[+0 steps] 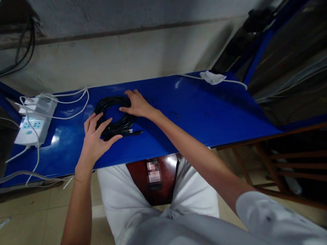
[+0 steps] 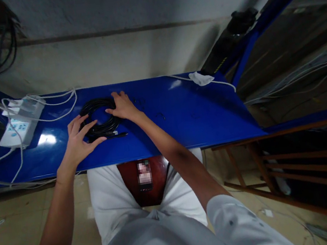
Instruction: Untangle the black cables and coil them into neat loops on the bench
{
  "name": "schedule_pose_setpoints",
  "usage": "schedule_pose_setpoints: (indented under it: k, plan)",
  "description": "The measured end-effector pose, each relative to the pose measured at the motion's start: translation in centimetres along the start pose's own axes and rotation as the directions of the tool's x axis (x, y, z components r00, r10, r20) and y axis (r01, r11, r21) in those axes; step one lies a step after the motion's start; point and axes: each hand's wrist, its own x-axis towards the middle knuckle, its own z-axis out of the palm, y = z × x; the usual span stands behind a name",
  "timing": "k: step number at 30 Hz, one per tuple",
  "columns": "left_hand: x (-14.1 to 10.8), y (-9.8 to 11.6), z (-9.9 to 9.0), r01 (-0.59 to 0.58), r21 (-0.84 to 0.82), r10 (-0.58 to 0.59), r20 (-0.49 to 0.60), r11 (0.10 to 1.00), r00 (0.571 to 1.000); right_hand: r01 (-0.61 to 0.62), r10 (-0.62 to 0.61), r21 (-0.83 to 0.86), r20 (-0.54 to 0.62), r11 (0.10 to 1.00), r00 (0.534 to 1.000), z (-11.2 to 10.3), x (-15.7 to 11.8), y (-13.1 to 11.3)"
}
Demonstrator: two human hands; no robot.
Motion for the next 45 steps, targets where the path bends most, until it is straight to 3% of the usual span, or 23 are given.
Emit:
schedule_pose_setpoints:
  k: [5, 13, 20, 23, 27, 30, 33, 38, 43, 45]
  plan:
    - [0.0, 0.0, -0.2, -0.042, -0.051, 0.046, 0.071, 0.998, 0.996, -0.062, 0.068, -0.046, 0.151, 0.997, 0.986, -0.5, 0.9, -0.9]
    - [-2.2, 2.4, -0.8, -0.048, 0.133, 0.021, 0.2, 0.99, 0.98, -0.097, 0.102, -0.035, 0.172, 0.995, 0.98, -0.9, -1.5, -2.9]
    - [-2.8, 3.9, -1.4, -0.146, 0.207, 0.077, 0.31, 0.967, 0.948, -0.128, 0.111, 0.083, 0.184, 0.988, 0.977, -2.4, -4.2, -4.0]
    - [-2.9, 5.0, -1.8, -0.188, 0.235, 0.105, 0.325, 0.954, 0.94, -0.137, 0.072, 0.308, 0.212, 0.941, 0.975, -3.3, -5.9, -3.9]
    - [-2.6, 8.0, -2.5, -0.23, 0.243, 0.149, 0.313, 0.942, 0.938, -0.107, -0.035, 0.603, 0.22, 0.79, 0.975, -5.6, -9.4, -3.4]
    - [-1.5, 11.7, -3.0, -0.3, 0.244, 0.229, 0.283, 0.922, 0.932, -0.058, -0.033, 0.703, 0.115, 0.709, 0.993, -8.8, -12.8, -2.3]
    - [0.6, 16.3, -2.8, -0.39, 0.215, 0.337, 0.245, 0.895, 0.909, -0.008, 0.003, 0.728, 0.008, 0.685, 1.0, -12.9, -16.5, -0.2]
    - [5.2, 23.9, 0.9, -0.509, 0.09, 0.488, 0.187, 0.856, 0.853, -0.05, 0.178, 0.684, -0.118, 0.728, 0.977, -20.1, -22.6, 5.8]
    - [8.7, 29.6, 8.4, -0.586, -0.144, 0.596, 0.038, 0.798, 0.802, -0.184, 0.434, 0.688, -0.208, 0.702, 0.877, -26.5, -28.7, 12.4]
    - [9.7, 31.2, 12.0, -0.547, -0.262, 0.566, -0.004, 0.795, 0.825, -0.268, 0.546, 0.704, -0.201, 0.658, 0.813, -28.4, -30.8, 15.1]
